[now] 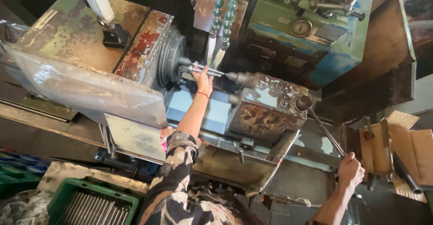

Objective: The person repeatedly picks metal rods from a green crate, places each rod into a grinding machine, and operates a lever to grind the rod. After each grind, the person removes the rod and places it into a cardboard box. The process is repeated for multiple rods.

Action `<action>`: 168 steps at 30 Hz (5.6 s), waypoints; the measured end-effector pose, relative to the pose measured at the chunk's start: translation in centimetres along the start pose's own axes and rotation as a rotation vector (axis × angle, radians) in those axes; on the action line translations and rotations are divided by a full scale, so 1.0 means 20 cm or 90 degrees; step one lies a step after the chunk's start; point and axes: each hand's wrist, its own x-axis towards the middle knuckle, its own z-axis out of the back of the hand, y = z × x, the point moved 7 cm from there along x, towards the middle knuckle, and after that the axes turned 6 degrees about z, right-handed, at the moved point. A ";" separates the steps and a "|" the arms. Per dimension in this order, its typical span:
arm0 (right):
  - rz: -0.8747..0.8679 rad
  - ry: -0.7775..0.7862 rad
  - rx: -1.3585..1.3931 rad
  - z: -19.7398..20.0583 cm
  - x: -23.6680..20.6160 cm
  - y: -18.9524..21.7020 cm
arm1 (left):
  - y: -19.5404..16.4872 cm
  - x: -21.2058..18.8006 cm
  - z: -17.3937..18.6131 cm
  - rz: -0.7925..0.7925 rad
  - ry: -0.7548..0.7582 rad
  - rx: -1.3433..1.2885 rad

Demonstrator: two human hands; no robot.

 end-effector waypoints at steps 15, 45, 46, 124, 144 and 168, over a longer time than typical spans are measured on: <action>-0.240 -0.154 0.286 -0.17 -0.97 -0.08 | -0.16 -0.13 -0.25 -0.173 -0.033 0.087; -0.381 0.264 0.766 -0.29 -2.25 0.86 | -1.46 -1.96 1.52 -0.477 -0.069 0.991; -0.264 0.316 0.823 -0.28 -2.32 1.08 | -1.48 -2.00 1.58 -0.441 -0.067 0.938; 0.036 0.331 0.904 0.08 -3.07 1.30 | -1.54 -2.93 3.13 0.147 -0.270 1.590; 0.113 0.417 0.996 0.22 -3.17 1.65 | -1.38 -2.68 2.49 0.136 0.065 0.550; 0.046 0.479 1.062 0.05 -3.14 1.63 | -1.19 -2.68 1.64 -0.300 0.232 0.707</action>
